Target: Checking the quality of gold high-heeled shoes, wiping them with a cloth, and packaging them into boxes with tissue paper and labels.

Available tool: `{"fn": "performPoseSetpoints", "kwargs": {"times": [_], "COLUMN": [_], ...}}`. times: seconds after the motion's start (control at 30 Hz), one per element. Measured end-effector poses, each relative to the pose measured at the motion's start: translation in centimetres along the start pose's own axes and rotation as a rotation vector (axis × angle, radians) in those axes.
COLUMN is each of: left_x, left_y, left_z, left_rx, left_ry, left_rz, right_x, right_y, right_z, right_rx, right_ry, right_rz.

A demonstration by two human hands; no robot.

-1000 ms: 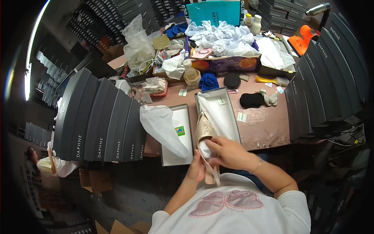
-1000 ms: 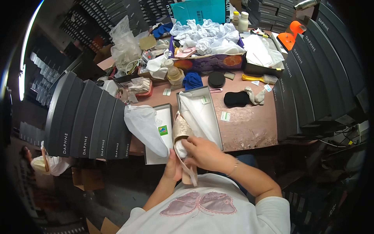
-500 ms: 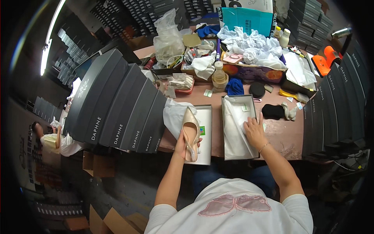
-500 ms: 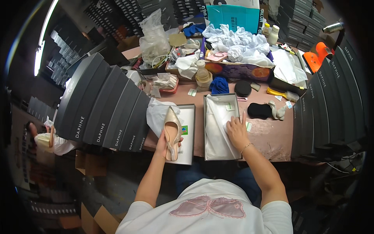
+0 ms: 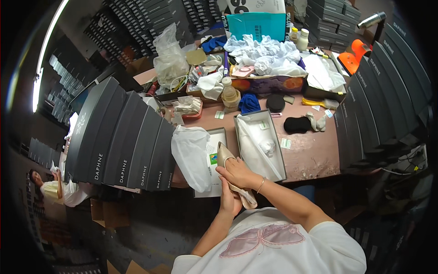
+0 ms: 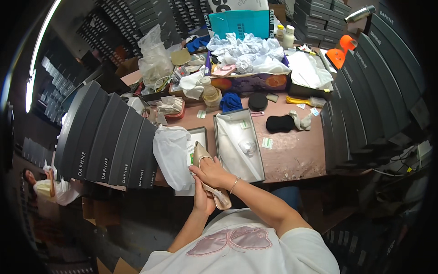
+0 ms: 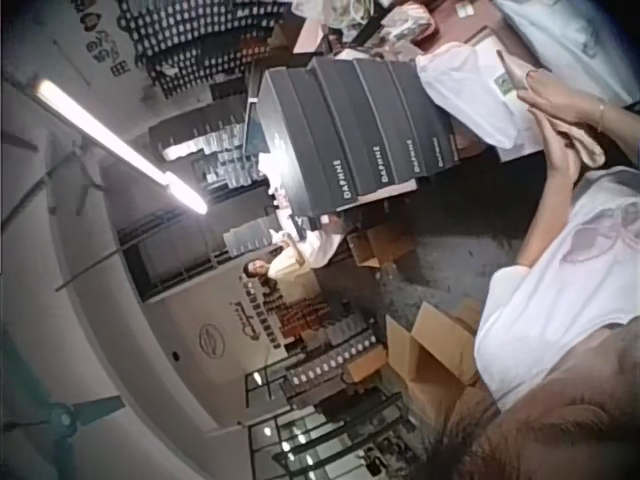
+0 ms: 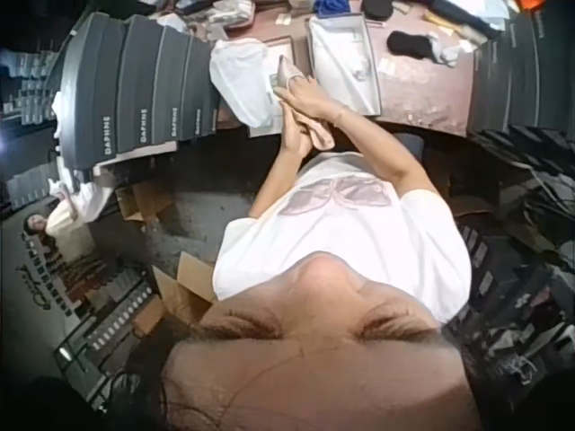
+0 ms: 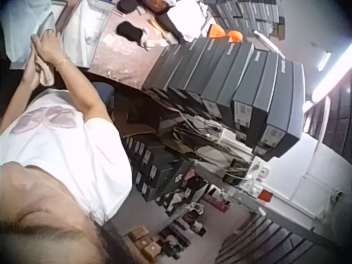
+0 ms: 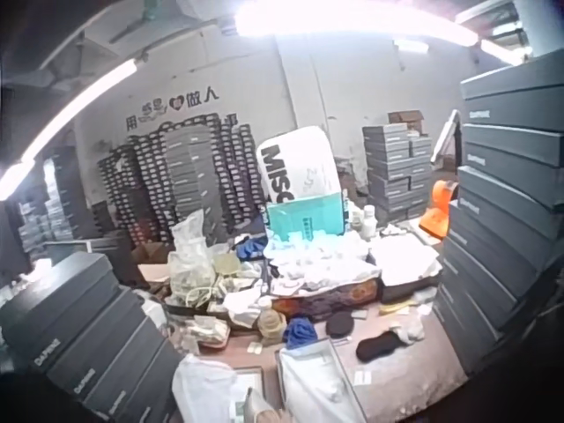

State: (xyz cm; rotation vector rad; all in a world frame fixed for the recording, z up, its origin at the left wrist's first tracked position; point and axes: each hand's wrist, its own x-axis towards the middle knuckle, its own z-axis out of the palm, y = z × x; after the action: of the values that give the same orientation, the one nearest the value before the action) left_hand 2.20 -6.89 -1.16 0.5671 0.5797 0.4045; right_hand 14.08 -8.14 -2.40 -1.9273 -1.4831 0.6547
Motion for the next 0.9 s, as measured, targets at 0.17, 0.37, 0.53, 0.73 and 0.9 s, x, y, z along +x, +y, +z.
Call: {"fn": "performPoseSetpoints", "kwargs": {"times": [0.17, 0.37, 0.53, 0.73, 0.9], "left_x": [2.5, 2.7, 0.7, 1.9, 1.7], "left_y": [3.0, 2.0, 1.4, 1.2, 0.5], "left_z": [-0.7, -1.7, -1.4, -2.6, -1.3], "left_rx": [0.073, 0.086, 0.141, 0.113, 0.142], "left_ry": [0.081, 0.193, 0.174, 0.020, 0.031], "left_rz": [-0.056, 0.078, 0.073, 0.000, -0.022], "right_x": [-5.4, -5.7, -7.0, -13.3, -11.1], "right_y": [-2.0, -2.9, -3.2, -2.8, -2.6], "right_z": [1.9, 1.3, 0.8, -2.8, -2.2], "right_rx": [-0.076, 0.003, 0.052, 0.173, 0.101], "right_ry": [0.192, -0.014, 0.029, -0.012, -0.042], "right_rz": [-0.246, -0.132, -0.176, -0.187, -0.197]}}
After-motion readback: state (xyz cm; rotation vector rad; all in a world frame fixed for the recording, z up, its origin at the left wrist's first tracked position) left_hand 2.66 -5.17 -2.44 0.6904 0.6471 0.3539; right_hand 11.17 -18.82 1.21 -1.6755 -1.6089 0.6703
